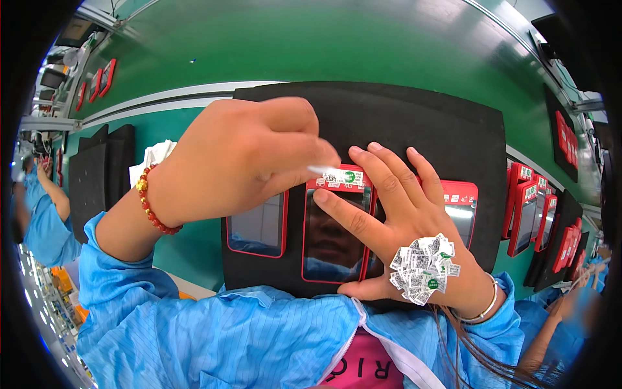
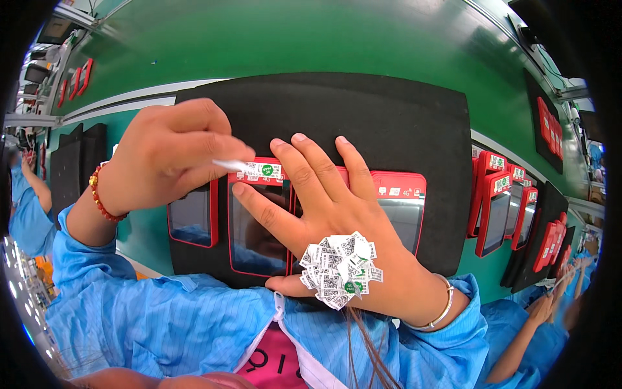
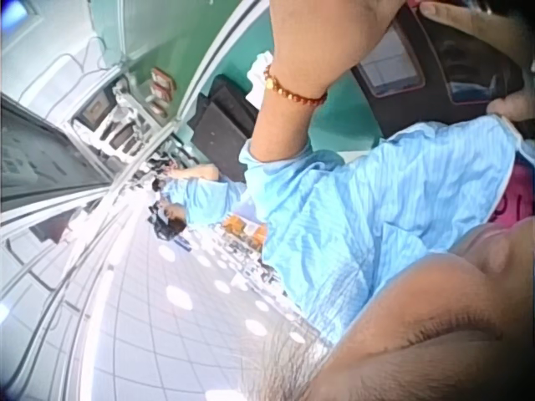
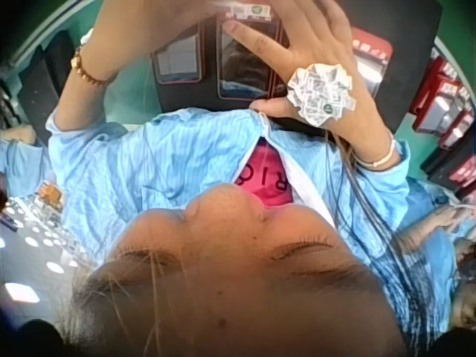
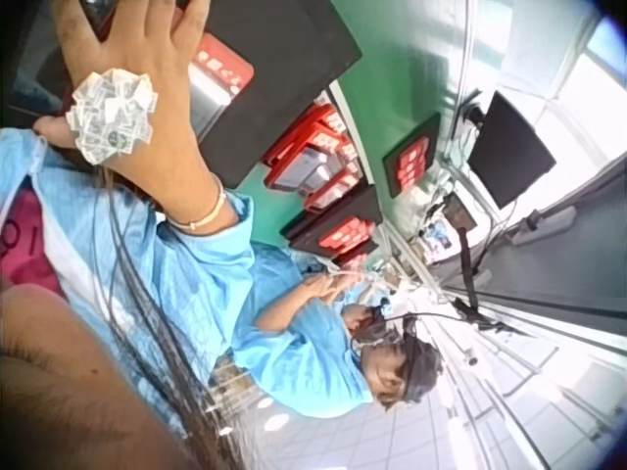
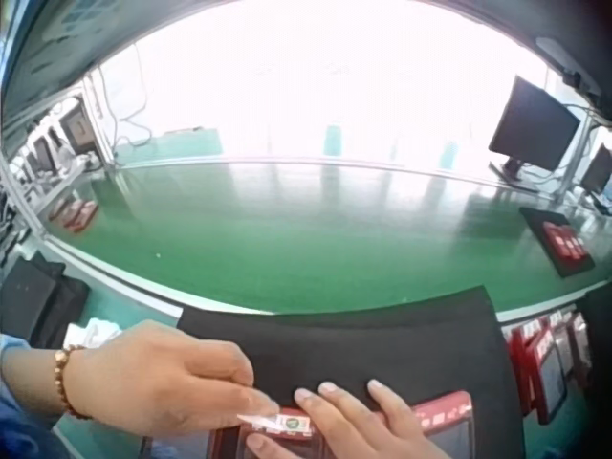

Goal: The person tests and inspects several handheld electronic devices on a production line, using a stylus to interact with the screens and applying stickers to the devices.

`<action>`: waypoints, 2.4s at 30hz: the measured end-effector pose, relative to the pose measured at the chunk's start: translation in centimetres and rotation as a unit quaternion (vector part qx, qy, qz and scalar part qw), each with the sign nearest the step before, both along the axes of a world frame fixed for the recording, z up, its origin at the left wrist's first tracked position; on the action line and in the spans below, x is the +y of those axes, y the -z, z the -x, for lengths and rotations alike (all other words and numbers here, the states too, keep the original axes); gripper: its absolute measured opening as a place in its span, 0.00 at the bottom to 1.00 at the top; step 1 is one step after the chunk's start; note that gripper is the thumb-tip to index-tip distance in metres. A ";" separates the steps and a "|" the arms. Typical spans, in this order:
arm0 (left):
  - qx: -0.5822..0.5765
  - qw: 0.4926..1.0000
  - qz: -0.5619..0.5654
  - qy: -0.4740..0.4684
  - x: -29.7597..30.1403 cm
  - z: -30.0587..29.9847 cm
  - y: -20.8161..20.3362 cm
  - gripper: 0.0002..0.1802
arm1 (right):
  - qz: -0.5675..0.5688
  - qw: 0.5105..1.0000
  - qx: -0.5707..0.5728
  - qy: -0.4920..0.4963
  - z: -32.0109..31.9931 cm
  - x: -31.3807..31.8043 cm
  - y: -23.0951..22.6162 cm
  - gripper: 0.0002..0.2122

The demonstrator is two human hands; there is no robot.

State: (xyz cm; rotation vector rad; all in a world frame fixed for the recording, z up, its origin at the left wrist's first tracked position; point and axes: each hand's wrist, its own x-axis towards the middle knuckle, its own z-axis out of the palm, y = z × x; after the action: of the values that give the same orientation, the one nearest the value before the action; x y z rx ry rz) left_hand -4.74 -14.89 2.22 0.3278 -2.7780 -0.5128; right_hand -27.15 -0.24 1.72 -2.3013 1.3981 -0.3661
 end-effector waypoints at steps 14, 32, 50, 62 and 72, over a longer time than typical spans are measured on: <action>-0.137 0.984 0.088 0.067 0.3 2.2 -0.6 0.13 | -0.003 1.000 -0.021 0.002 0.2 0.0 0.3 0.46; -0.029 0.992 0.001 -0.121 0.0 -5.7 -3.8 0.18 | -0.013 1.000 0.011 -0.006 0.8 0.2 -1.6 0.46; -0.173 0.968 0.166 -0.068 -0.9 -7.1 -3.9 0.16 | 0.037 0.999 0.012 -0.036 -6.1 -4.1 0.3 0.44; -0.087 0.982 0.162 -0.052 -1.3 -8.1 -0.7 0.20 | 0.033 0.999 -0.007 -0.040 -6.0 -3.9 0.6 0.42; 0.037 0.993 -0.062 -0.098 -2.3 -6.7 1.1 0.17 | 0.036 0.998 -0.016 -0.038 -5.8 -3.9 0.5 0.43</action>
State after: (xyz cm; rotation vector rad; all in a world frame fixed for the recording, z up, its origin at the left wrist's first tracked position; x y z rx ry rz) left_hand 1.92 -17.23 1.16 0.5906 -2.6122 -0.6360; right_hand -21.34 -4.16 1.19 -2.3886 1.2967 -0.4346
